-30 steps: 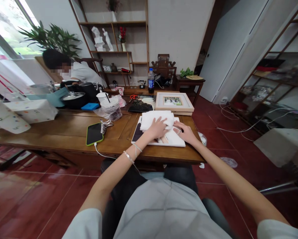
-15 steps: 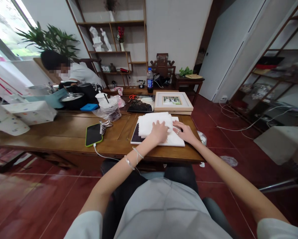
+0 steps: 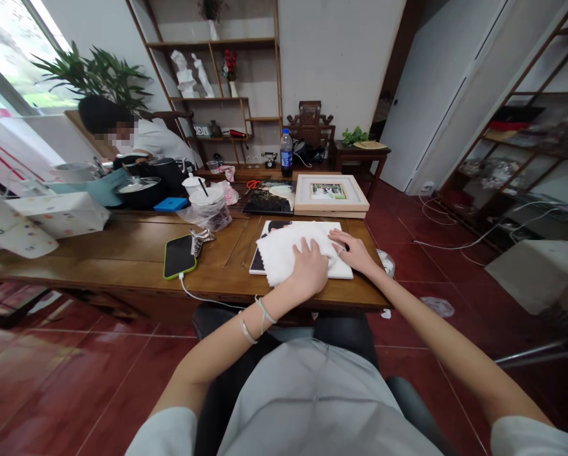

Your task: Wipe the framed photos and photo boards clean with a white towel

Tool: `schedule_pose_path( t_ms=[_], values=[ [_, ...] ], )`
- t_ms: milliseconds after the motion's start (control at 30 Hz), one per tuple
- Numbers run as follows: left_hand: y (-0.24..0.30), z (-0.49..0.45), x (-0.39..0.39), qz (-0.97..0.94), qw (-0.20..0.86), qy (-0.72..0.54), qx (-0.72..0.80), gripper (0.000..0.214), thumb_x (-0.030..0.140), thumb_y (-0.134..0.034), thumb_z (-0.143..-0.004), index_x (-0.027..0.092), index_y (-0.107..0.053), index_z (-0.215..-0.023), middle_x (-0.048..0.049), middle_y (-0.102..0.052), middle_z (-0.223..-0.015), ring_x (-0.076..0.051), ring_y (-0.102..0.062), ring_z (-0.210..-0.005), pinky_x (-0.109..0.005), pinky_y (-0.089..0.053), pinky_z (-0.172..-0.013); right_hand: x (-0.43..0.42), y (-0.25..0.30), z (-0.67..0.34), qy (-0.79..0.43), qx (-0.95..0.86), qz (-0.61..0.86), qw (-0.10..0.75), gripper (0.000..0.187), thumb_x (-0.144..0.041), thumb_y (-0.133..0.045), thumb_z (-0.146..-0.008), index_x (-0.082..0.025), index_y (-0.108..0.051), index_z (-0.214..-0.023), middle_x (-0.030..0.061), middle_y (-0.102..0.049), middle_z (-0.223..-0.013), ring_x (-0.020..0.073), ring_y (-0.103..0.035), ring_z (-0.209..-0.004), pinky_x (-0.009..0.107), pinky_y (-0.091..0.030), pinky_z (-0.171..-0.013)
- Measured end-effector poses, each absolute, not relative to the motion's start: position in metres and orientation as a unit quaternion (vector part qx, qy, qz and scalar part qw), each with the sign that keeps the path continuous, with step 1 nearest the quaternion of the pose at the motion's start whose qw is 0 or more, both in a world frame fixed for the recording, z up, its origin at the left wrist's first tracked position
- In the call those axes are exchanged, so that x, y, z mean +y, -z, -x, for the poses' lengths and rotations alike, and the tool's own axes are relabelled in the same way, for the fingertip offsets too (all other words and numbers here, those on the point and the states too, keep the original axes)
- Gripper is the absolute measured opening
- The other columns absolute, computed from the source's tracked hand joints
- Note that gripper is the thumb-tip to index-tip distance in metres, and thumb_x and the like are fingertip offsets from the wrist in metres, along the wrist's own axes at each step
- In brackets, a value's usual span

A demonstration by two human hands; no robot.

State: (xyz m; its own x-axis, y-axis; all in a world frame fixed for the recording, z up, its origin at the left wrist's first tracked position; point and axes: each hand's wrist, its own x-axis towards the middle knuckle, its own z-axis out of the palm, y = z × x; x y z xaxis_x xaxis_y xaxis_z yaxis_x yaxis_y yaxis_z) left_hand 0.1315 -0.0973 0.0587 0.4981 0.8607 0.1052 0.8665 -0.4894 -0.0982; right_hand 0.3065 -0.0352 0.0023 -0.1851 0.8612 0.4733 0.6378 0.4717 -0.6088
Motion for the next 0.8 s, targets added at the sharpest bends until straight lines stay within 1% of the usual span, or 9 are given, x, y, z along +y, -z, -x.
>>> schedule_pose_path(
  t_ms=[167, 267, 333, 433, 533, 600, 700, 733, 800],
  values=[
    [-0.042, -0.142, -0.045, 0.823, 0.066, 0.025, -0.564, 0.04, 0.025, -0.04, -0.091, 0.012, -0.06, -0.123, -0.0218, -0.03, -0.149, -0.045, -0.022, -0.136, -0.066, -0.021, -0.103, -0.035, -0.002, -0.306, -0.134, -0.756, 0.504, 0.395, 0.028, -0.025, -0.058, -0.082, -0.023, -0.07, -0.107, 0.0062, -0.063, -0.124, 0.0226, -0.051, -0.125, 0.042, -0.035, -0.11],
    [-0.039, -0.144, -0.031, 0.807, 0.071, 0.043, -0.585, 0.042, 0.025, -0.037, -0.092, 0.01, -0.06, -0.124, -0.0225, -0.028, -0.15, -0.046, -0.02, -0.137, -0.067, -0.019, -0.103, -0.035, -0.002, -0.306, -0.134, -0.756, 0.506, 0.392, 0.029, -0.026, -0.058, -0.082, -0.022, -0.07, -0.108, 0.0074, -0.063, -0.125, 0.0227, -0.051, -0.125, 0.042, -0.035, -0.11],
    [-0.039, -0.144, -0.033, 0.807, 0.072, 0.046, -0.584, 0.041, 0.025, -0.039, -0.091, 0.011, -0.06, -0.124, -0.0212, -0.029, -0.15, -0.046, -0.021, -0.137, -0.068, -0.019, -0.103, -0.035, -0.002, -0.306, -0.139, -0.754, 0.506, 0.394, 0.028, -0.026, -0.059, -0.081, -0.023, -0.07, -0.107, 0.0071, -0.062, -0.125, 0.0229, -0.05, -0.126, 0.043, -0.035, -0.11],
    [-0.042, -0.147, -0.051, 0.817, 0.07, 0.04, -0.572, 0.04, 0.024, -0.042, -0.09, 0.015, -0.061, -0.124, -0.0182, -0.032, -0.15, -0.045, -0.022, -0.137, -0.068, -0.021, -0.103, -0.035, -0.003, -0.307, -0.148, -0.752, 0.502, 0.4, 0.03, -0.022, -0.059, -0.079, -0.024, -0.07, -0.107, 0.0056, -0.063, -0.125, 0.0233, -0.05, -0.126, 0.043, -0.034, -0.11],
    [-0.044, -0.154, -0.08, 0.829, 0.067, 0.04, -0.554, 0.04, 0.024, -0.041, -0.092, 0.016, -0.059, -0.126, -0.0172, -0.034, -0.148, -0.045, -0.024, -0.136, -0.067, -0.023, -0.103, -0.035, -0.004, -0.308, -0.155, -0.76, 0.491, 0.397, 0.037, -0.015, -0.058, -0.074, -0.025, -0.07, -0.108, 0.004, -0.063, -0.125, 0.024, -0.05, -0.126, 0.043, -0.036, -0.109],
    [-0.045, -0.158, -0.102, 0.837, 0.067, 0.039, -0.542, 0.041, 0.025, -0.041, -0.092, 0.014, -0.058, -0.128, -0.0193, -0.035, -0.147, -0.047, -0.025, -0.135, -0.068, -0.023, -0.102, -0.035, -0.005, -0.309, -0.157, -0.764, 0.488, 0.392, 0.04, -0.013, -0.058, -0.072, -0.025, -0.07, -0.108, 0.0034, -0.062, -0.126, 0.0246, -0.049, -0.126, 0.043, -0.037, -0.108],
    [-0.048, -0.158, -0.135, 0.851, 0.061, 0.028, -0.52, 0.044, 0.024, -0.043, -0.091, 0.008, -0.056, -0.129, -0.0242, -0.033, -0.147, -0.05, -0.024, -0.134, -0.069, -0.023, -0.102, -0.035, -0.006, -0.31, -0.158, -0.764, 0.49, 0.389, 0.041, -0.012, -0.058, -0.071, -0.024, -0.07, -0.109, 0.0048, -0.062, -0.126, 0.0252, -0.05, -0.126, 0.042, -0.038, -0.107],
    [-0.05, -0.156, -0.143, 0.859, 0.054, 0.02, -0.509, 0.044, 0.023, -0.044, -0.09, 0.007, -0.056, -0.129, -0.0249, -0.032, -0.147, -0.05, -0.023, -0.134, -0.07, -0.023, -0.102, -0.035, -0.006, -0.31, -0.157, -0.764, 0.49, 0.389, 0.042, -0.012, -0.058, -0.071, -0.023, -0.07, -0.109, 0.0052, -0.062, -0.126, 0.0251, -0.05, -0.126, 0.042, -0.038, -0.108],
    [-0.054, -0.149, -0.156, 0.871, 0.04, 0.002, -0.489, 0.042, 0.023, -0.045, -0.089, 0.009, -0.059, -0.126, -0.0232, -0.031, -0.148, -0.05, -0.022, -0.135, -0.07, -0.023, -0.102, -0.035, -0.005, -0.311, -0.154, -0.764, 0.488, 0.392, 0.043, -0.009, -0.057, -0.07, -0.023, -0.07, -0.108, 0.0048, -0.062, -0.126, 0.0244, -0.05, -0.126, 0.042, -0.038, -0.108]
  ],
)
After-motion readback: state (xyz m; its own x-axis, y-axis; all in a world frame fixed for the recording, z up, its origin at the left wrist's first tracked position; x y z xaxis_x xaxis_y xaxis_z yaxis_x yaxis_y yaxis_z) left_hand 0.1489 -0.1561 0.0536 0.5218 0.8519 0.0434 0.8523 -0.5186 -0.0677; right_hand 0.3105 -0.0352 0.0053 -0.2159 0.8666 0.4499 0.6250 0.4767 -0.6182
